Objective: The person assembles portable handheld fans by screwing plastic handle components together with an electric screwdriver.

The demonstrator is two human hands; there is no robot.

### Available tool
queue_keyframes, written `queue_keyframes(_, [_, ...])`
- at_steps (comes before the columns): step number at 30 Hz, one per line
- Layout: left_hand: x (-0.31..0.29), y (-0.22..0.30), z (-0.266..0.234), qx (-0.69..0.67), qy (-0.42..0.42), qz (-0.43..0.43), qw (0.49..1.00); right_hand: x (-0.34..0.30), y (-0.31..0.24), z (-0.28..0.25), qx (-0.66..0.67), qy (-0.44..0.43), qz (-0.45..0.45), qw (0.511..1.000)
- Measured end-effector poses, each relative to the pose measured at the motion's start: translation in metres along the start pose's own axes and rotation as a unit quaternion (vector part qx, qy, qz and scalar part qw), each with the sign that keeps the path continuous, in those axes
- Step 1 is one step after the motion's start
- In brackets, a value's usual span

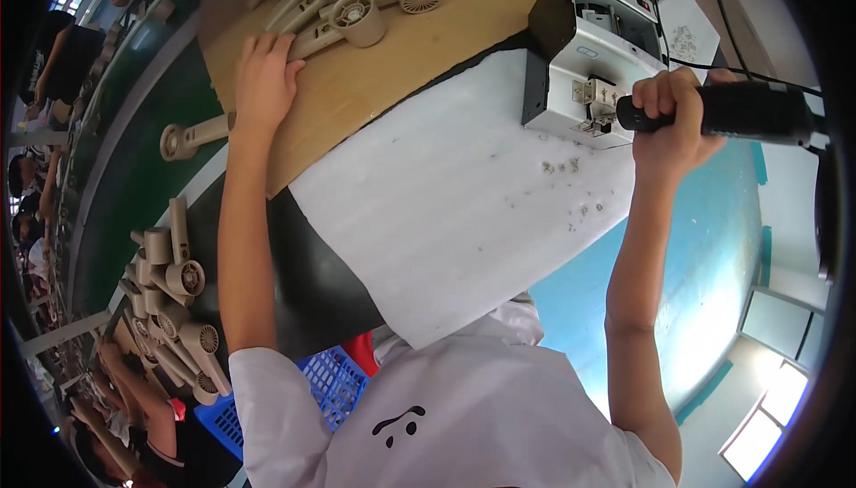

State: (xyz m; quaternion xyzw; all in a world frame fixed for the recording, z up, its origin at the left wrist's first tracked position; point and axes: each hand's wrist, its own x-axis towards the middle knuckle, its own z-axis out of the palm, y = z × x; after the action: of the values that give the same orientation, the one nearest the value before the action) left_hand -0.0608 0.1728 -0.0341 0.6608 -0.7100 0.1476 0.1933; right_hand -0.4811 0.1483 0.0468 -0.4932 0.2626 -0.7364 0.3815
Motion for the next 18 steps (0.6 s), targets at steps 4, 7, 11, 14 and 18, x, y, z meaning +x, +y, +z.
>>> queue_keyframes(4, [0.002, 0.019, -0.017, -0.134, 0.072, -0.088, 0.984, 0.0, 0.006, 0.003, -0.024, -0.005, 0.013, 1.0])
queue_keyframes(7, [-0.005, 0.035, -0.04, -0.406, 0.148, -0.197, 0.88, -0.004, 0.005, 0.01, -0.063, -0.029, 0.021, 0.997])
queue_keyframes(11, [-0.011, 0.087, -0.065, -0.521, 0.224, -0.199, 0.799, 0.0, 0.004, 0.01, -0.073, -0.043, 0.029, 0.996])
queue_keyframes(14, [-0.04, 0.117, -0.075, -0.644, 0.092, -0.157, 0.744, 0.0, 0.001, 0.006, -0.062, -0.016, 0.097, 0.993])
queue_keyframes(18, [-0.084, 0.175, -0.083, -0.486, -0.039, -0.111, 0.866, -0.029, -0.007, 0.0, 0.131, -0.036, 0.206, 0.969])
